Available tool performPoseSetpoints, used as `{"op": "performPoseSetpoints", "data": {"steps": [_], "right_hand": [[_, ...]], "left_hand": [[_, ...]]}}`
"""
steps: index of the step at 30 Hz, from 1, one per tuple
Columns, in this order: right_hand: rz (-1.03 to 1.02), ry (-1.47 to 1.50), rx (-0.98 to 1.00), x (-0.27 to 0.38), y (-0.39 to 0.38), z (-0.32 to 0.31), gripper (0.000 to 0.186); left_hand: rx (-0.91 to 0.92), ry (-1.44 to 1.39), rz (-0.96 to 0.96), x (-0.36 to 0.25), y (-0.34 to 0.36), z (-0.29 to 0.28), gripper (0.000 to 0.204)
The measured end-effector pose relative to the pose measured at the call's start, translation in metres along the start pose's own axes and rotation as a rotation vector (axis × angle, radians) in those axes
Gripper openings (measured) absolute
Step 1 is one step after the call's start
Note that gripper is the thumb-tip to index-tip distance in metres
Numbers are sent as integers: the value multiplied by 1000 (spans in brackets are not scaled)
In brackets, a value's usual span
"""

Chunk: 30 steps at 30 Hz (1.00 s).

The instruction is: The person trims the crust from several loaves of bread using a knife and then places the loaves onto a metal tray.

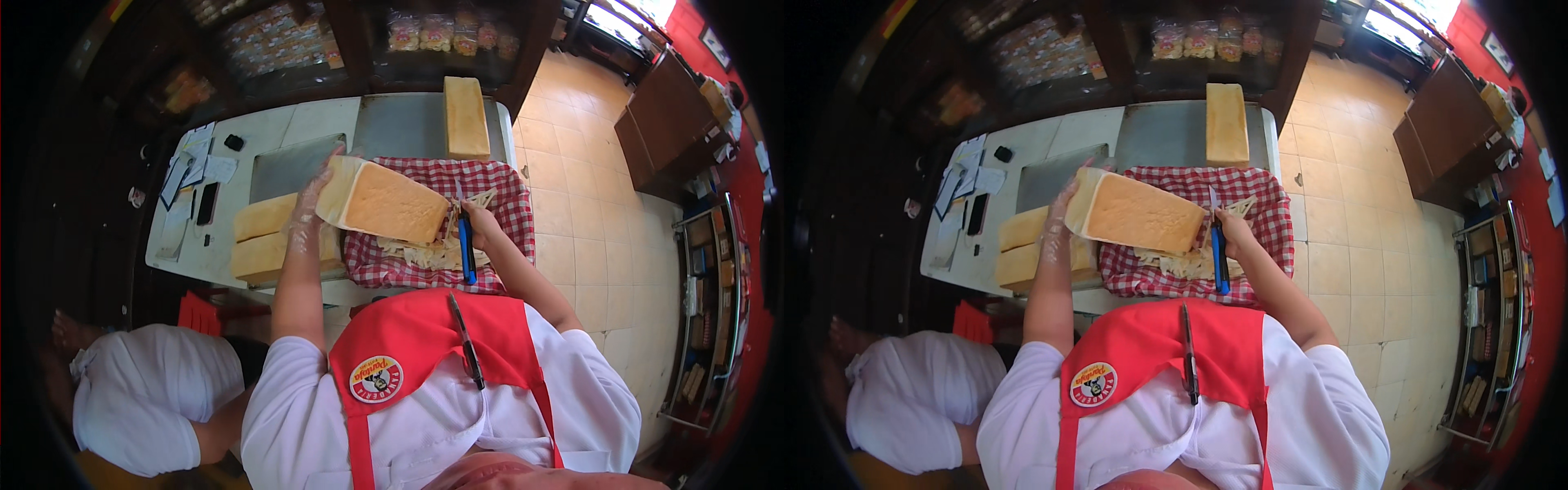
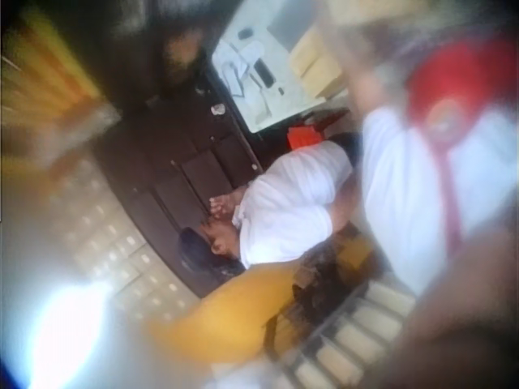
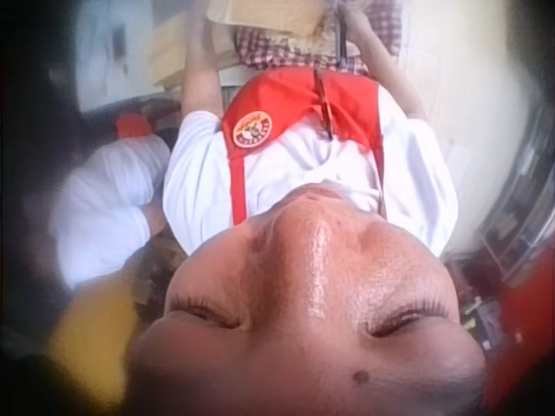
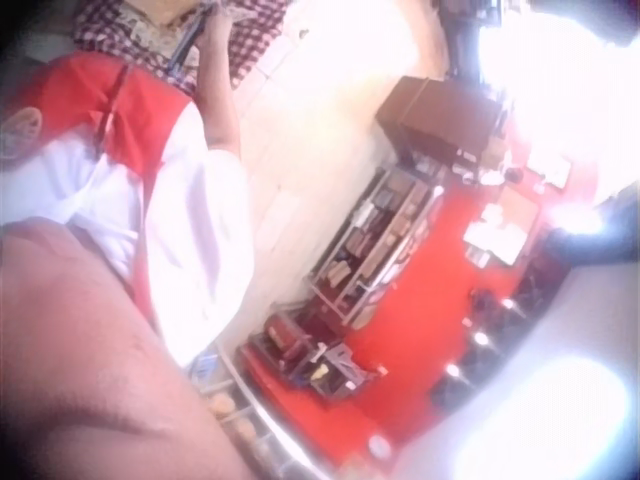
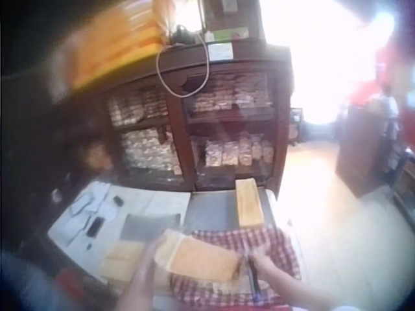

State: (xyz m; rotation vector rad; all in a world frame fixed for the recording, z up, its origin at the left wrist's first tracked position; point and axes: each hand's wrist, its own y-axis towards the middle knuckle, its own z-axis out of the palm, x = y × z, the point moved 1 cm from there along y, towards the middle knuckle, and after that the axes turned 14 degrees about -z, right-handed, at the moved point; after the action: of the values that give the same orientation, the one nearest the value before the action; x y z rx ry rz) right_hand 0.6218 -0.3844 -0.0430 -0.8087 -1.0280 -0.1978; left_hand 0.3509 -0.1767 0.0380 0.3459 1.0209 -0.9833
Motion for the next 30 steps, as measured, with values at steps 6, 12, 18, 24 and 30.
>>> {"op": "performPoseSetpoints", "data": {"steps": [6,12,18,24,30], "right_hand": [[146,190,145,-35,33,7,33],[-32,395,145,14,6,18,35],[-398,495,293,87,-11,16,43],[-531,818,294,106,-13,11,31],[-385,697,305,87,-37,6,29]], "left_hand": [[-143,49,-81,15,-6,-21,68],[49,107,24,38,-29,10,70],[243,-326,-51,43,-19,62,73],[371,-606,-96,40,6,92,76],[409,-702,-121,28,15,96,79]]}}
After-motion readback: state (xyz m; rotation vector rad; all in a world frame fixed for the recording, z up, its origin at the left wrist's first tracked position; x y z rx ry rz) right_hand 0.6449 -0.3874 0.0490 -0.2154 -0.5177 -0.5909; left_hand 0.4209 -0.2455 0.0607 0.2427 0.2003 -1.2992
